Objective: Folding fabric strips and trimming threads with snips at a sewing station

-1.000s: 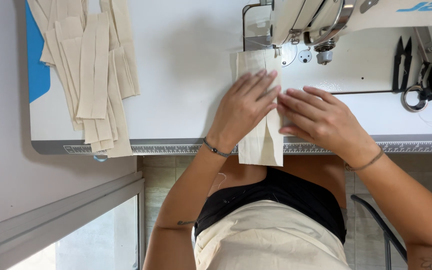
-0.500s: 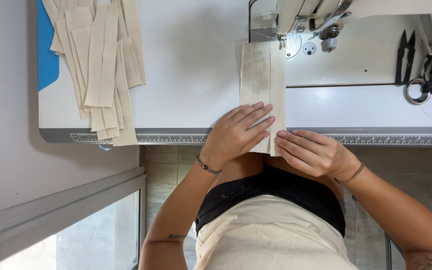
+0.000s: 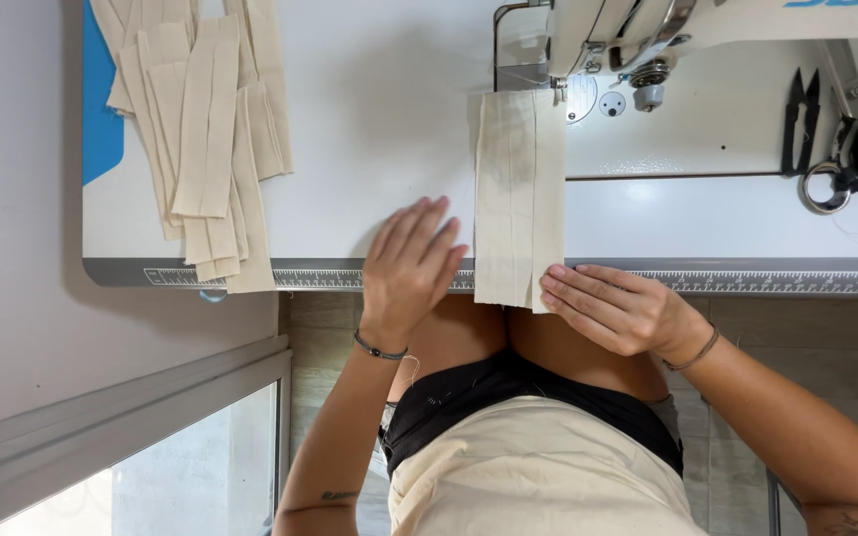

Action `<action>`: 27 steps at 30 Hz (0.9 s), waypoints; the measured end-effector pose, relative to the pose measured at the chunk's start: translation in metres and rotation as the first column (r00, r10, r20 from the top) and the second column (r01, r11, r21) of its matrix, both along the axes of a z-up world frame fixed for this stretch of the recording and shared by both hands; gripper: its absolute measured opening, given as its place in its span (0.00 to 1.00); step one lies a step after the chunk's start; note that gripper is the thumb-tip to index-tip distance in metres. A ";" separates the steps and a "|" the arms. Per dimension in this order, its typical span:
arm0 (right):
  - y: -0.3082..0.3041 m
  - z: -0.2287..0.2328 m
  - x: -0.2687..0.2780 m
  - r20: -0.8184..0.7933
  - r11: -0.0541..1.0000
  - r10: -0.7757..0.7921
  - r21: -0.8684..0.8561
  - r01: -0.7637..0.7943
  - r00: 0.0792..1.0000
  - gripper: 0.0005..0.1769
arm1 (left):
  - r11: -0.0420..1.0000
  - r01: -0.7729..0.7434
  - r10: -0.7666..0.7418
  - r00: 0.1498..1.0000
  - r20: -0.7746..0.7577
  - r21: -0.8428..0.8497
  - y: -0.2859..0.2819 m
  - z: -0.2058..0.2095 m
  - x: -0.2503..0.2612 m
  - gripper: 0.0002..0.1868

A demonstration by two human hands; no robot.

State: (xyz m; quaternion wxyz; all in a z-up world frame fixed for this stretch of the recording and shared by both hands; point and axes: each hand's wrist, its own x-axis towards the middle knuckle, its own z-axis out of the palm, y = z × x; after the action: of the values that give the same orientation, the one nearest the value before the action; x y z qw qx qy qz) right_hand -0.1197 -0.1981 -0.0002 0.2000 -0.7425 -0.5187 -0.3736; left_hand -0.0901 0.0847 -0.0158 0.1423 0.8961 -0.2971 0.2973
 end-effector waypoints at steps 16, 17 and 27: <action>0.009 0.014 0.008 0.007 1.000 -0.018 0.019 0.018 1.000 0.10 | 0.995 0.028 -0.038 0.994 -0.106 -0.100 -0.116 -0.008 0.090 0.25; 0.008 0.015 0.010 0.005 1.000 -0.015 0.019 0.014 1.000 0.10 | 0.995 0.024 -0.035 0.994 -0.108 -0.100 -0.115 -0.008 0.091 0.25; -0.052 -0.005 0.017 -0.015 0.989 -0.148 -0.021 0.148 0.989 0.11 | 0.998 0.035 -0.044 0.975 -0.217 -0.048 -0.109 0.004 0.087 0.26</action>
State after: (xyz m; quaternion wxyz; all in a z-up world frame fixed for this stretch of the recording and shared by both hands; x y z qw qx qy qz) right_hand -0.1022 -0.2499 -0.0051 0.1685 -0.7840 -0.4641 -0.3761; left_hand -0.0033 -0.0240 -0.0118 0.1995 0.9140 -0.2909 0.2007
